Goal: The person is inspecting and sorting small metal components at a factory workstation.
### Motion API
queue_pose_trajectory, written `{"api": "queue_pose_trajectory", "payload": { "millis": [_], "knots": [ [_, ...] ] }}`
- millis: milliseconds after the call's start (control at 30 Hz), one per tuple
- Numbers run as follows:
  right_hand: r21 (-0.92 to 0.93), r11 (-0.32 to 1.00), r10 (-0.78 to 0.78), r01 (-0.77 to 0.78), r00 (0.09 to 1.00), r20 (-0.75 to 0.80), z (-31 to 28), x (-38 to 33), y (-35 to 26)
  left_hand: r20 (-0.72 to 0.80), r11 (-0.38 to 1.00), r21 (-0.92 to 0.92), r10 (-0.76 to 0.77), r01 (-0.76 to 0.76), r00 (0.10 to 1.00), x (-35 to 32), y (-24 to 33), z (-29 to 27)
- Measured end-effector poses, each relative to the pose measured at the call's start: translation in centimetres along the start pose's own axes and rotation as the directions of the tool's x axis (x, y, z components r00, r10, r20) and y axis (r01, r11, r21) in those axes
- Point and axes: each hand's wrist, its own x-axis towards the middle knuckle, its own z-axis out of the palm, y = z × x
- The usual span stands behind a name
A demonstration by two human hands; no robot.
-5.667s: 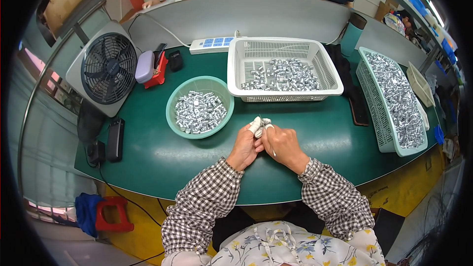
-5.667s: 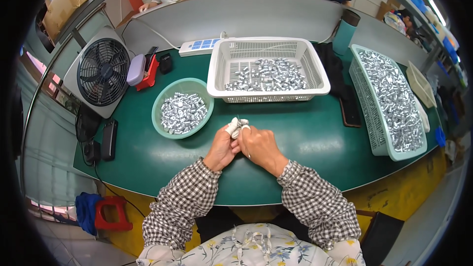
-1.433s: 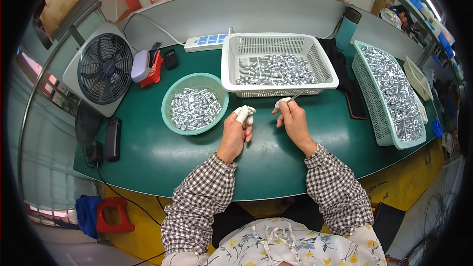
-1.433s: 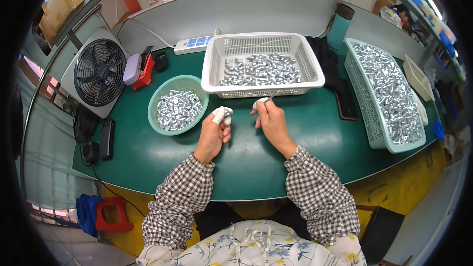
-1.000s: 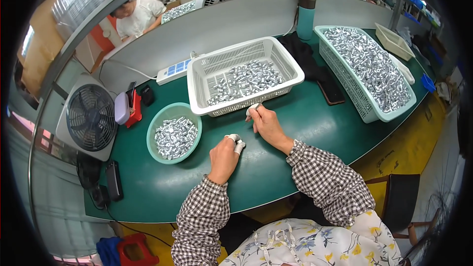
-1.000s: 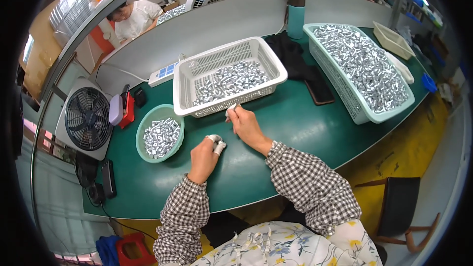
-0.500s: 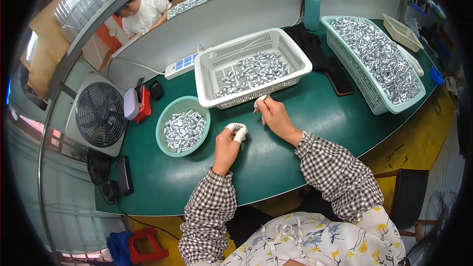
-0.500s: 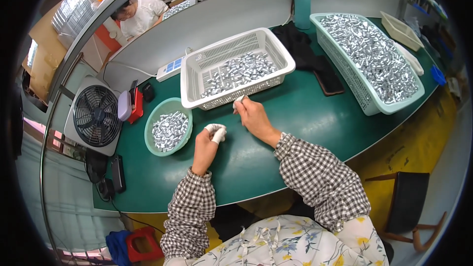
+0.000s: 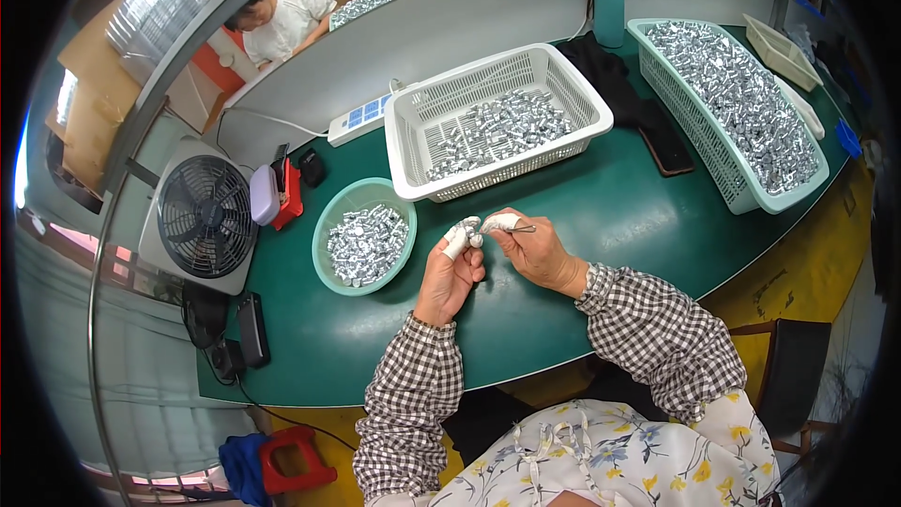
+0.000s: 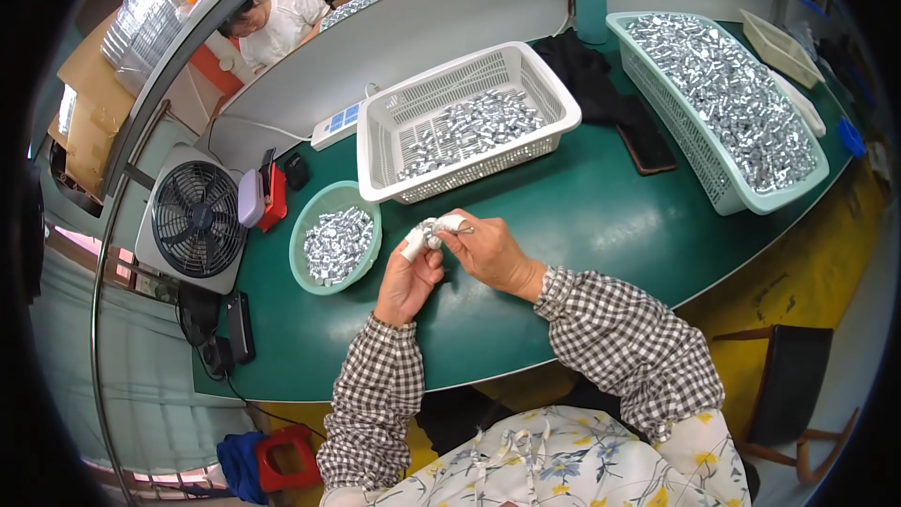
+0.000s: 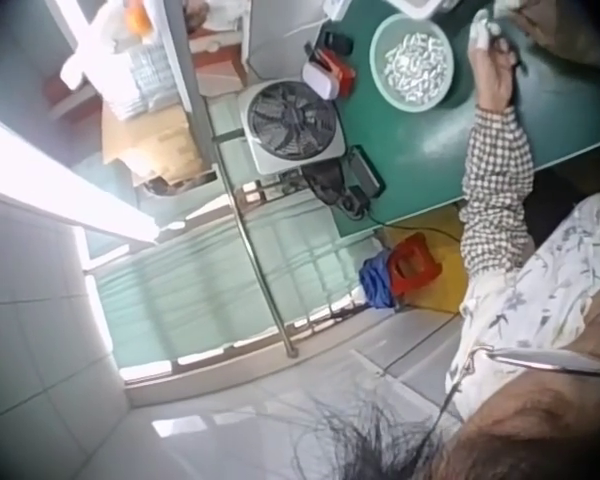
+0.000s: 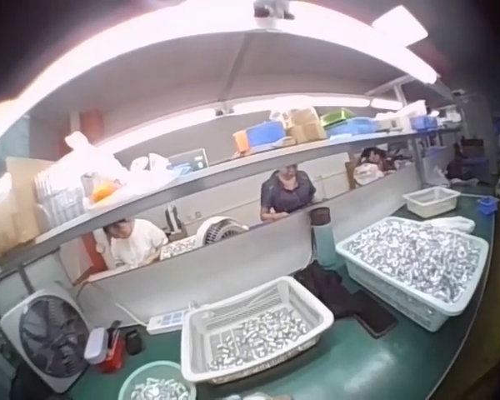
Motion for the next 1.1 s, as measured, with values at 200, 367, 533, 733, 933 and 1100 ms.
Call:
{"api": "queue_pose_trajectory", "payload": {
  "millis": [200,367,533,733,933,1100],
  "knots": [
    [-0.024,1.000,-0.018,0.019,0.998,0.055,0.0,0.1,0.3,0.012,0.997,0.069,-0.031,0.030,0.999,-0.2,-0.1,0.1],
    [0.086,0.991,0.094,-0.100,0.993,0.067,0.1,0.2,0.5,0.008,0.997,0.069,-0.032,0.031,0.999,-0.2,0.0,0.1],
    [0.219,0.887,0.384,-0.407,0.913,0.141,-0.6,0.8,0.0,0.000,0.991,0.134,0.005,-0.005,1.000,-0.2,0.0,-0.1],
    [0.162,0.954,0.265,-0.254,0.963,-0.045,-0.5,0.6,2.1,-0.014,0.920,0.324,0.237,-0.220,0.971,-0.5,0.7,0.3],
    [0.063,0.942,0.333,-0.331,0.942,-0.030,-0.1,0.2,4.0,0.092,0.586,0.697,0.498,-0.413,0.862,-0.9,0.5,0.8],
    [0.062,0.918,0.395,-0.392,0.917,-0.050,-0.8,0.5,4.2,0.397,-0.268,0.918,0.652,-0.293,0.647,-0.2,0.3,0.5]
  ]
}}
